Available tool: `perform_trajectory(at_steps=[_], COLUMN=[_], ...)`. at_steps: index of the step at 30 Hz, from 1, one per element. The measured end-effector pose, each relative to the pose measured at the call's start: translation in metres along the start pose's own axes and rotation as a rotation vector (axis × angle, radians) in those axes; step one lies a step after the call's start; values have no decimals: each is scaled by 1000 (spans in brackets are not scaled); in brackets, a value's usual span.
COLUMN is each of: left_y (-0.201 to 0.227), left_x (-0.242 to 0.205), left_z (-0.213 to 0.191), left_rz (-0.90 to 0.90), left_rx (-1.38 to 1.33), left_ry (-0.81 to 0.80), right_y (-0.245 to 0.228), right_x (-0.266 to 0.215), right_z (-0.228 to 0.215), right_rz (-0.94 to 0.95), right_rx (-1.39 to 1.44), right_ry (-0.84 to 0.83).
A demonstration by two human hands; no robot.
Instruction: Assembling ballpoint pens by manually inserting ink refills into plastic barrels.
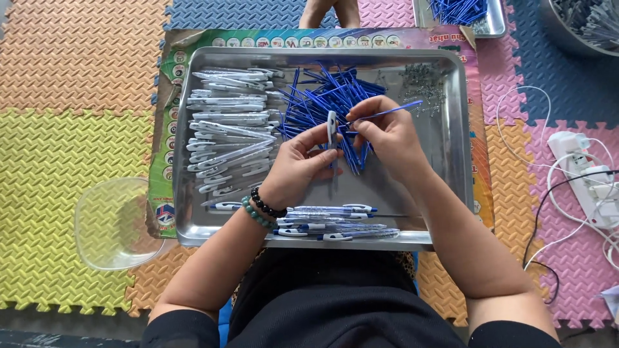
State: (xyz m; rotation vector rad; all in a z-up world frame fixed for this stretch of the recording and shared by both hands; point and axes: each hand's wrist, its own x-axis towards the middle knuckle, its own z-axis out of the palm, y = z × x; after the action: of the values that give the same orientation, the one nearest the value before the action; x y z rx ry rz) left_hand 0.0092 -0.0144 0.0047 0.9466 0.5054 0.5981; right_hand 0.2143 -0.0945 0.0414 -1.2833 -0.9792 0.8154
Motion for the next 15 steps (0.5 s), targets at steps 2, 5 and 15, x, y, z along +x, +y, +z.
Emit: perform_trajectory(at_steps=[2, 5, 15], left_y=[-3, -6, 0], left_x=[-2, -3, -8], left_z=[3, 4, 5], left_rz=[-5, -23, -97], left_rx=[23, 83, 232], left_ry=[-7, -40, -132], right_y=[2, 8, 15], right_x=[0, 3, 12], right_z=[2, -1, -17], right_rz=[68, 152, 190], right_rx=[34, 54, 139], right_ry=[4, -16, 56])
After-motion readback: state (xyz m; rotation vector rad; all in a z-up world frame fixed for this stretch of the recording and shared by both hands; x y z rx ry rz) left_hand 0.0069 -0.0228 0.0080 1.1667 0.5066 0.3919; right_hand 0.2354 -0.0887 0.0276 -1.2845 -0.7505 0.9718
